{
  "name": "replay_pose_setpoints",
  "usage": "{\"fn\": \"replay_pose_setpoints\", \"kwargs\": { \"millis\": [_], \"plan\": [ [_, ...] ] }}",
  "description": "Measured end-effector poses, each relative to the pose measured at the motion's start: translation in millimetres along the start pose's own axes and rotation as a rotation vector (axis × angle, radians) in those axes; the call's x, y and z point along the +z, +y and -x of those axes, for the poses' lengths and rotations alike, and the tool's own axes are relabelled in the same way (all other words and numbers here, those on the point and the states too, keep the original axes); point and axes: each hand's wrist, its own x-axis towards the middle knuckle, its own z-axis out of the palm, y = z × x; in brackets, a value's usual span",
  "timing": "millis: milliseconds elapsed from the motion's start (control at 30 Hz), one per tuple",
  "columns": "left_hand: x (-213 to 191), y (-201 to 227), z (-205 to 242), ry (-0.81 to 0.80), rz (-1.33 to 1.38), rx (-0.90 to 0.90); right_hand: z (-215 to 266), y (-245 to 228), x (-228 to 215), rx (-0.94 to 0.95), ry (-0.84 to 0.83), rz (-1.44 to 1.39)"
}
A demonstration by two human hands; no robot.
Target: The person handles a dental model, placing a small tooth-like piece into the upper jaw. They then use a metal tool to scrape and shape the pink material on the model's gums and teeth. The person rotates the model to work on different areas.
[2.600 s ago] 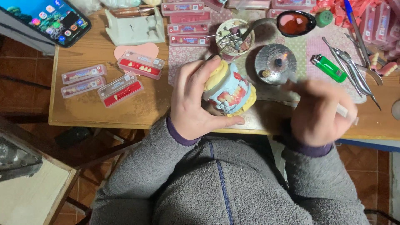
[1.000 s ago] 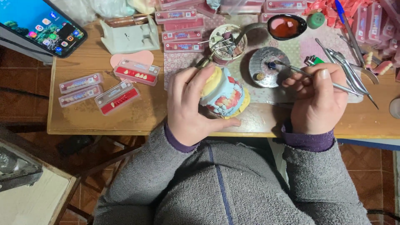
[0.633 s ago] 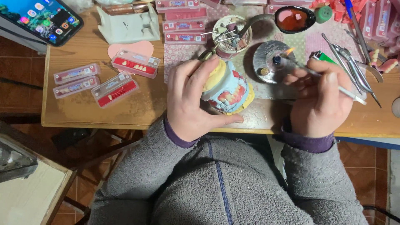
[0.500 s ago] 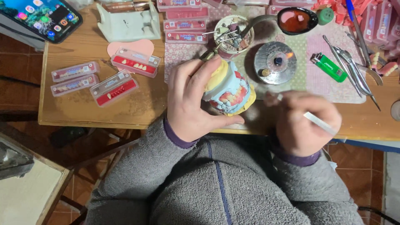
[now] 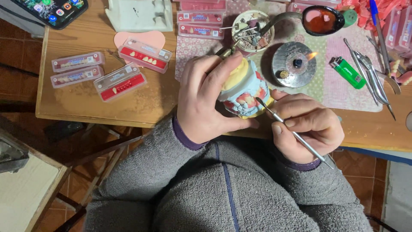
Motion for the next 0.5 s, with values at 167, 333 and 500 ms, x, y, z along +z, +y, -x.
{"fn": "replay_pose_setpoints", "kwargs": {
  "millis": [167, 333, 500],
  "plan": [
    [1.0, -1.2, 0.5, 0.005, -0.010, 0.006, -2.5, -0.6, 0.7, -0.010, -0.010, 0.014],
    [-0.5, 0.1, 0.8, 0.003, 0.000, 0.010, -6.1, -3.2, 0.9, -0.012, -0.030, 0.029],
    [-1.1, -0.1, 0.2, 0.013, 0.020, 0.017, -8.7, -3.3, -0.2, -0.027, -0.047, 0.024]
  ]
}}
